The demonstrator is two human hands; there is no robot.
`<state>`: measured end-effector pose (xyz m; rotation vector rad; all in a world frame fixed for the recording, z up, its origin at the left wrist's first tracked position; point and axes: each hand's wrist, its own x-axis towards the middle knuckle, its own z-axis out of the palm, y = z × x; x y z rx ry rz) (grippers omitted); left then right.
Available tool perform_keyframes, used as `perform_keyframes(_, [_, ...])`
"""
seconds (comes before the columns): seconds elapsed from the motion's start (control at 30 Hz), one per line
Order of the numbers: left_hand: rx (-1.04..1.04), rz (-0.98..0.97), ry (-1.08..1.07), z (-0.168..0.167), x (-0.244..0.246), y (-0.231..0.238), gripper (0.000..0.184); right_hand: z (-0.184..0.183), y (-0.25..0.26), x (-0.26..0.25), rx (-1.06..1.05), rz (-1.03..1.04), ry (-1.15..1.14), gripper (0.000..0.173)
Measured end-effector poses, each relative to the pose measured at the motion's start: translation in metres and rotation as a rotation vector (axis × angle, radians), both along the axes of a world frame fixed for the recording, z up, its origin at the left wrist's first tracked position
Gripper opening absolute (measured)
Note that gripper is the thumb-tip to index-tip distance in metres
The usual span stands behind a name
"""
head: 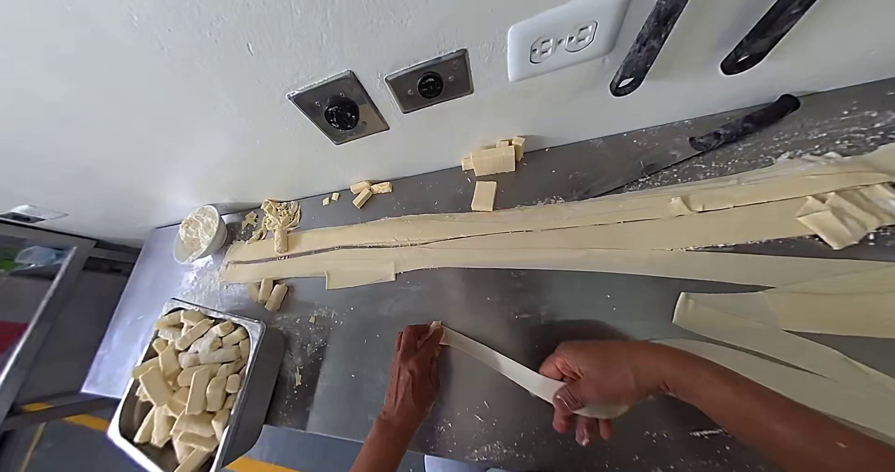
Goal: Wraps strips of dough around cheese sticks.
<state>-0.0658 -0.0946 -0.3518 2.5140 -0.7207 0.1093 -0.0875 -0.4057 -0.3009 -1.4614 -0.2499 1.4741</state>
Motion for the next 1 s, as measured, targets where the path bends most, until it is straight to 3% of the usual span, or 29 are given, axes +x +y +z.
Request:
perform_keyframes(0.1, [-0.117, 0.076, 0.022, -0.009, 0.005, 0.002, 0.022, -0.002, -0.004, -0.015, 0.058, -0.068, -0.001, 0.018])
perform_keyframes(0.23, [-0.149, 0.149, 0.068, -0.025, -0.009, -0.01, 0.054, -0.008, -0.003, -0.027, 0.107, -0.186, -0.006, 0.018])
perform_keyframes(0.37, [-0.13, 0.171, -0.084, -0.033, -0.012, -0.027, 0.031, -0.004, 0.001, -0.033, 0.052, -0.088, -0.102, 0.02])
perform_keyframes(0.5, [-0.074, 0.048, -0.068, -0.028, -0.019, -0.028, 0.033, 0.004, 0.0, -0.038, -0.175, 0.124, -0.336, 0.031])
perform_keyframes(0.63, [-0.154, 0.095, 0.007, -0.025, -0.013, -0.015, 0.039, 0.009, 0.005, -0.039, -0.165, 0.118, -0.352, 0.03])
perform_keyframes(0.77, [-0.217, 0.082, -0.018, -0.027, -0.011, -0.025, 0.025, 0.011, 0.011, -0.043, -0.162, 0.127, -0.376, 0.03])
perform_keyframes(0.87, [-0.141, 0.118, -0.087, -0.024, -0.005, -0.032, 0.024, 0.01, 0.014, -0.047, -0.202, 0.212, -0.43, 0.032])
perform_keyframes(1.0, [-0.133, 0.037, 0.003, -0.014, -0.008, -0.03, 0.028, 0.014, 0.02, -0.05, -0.208, 0.234, -0.473, 0.033])
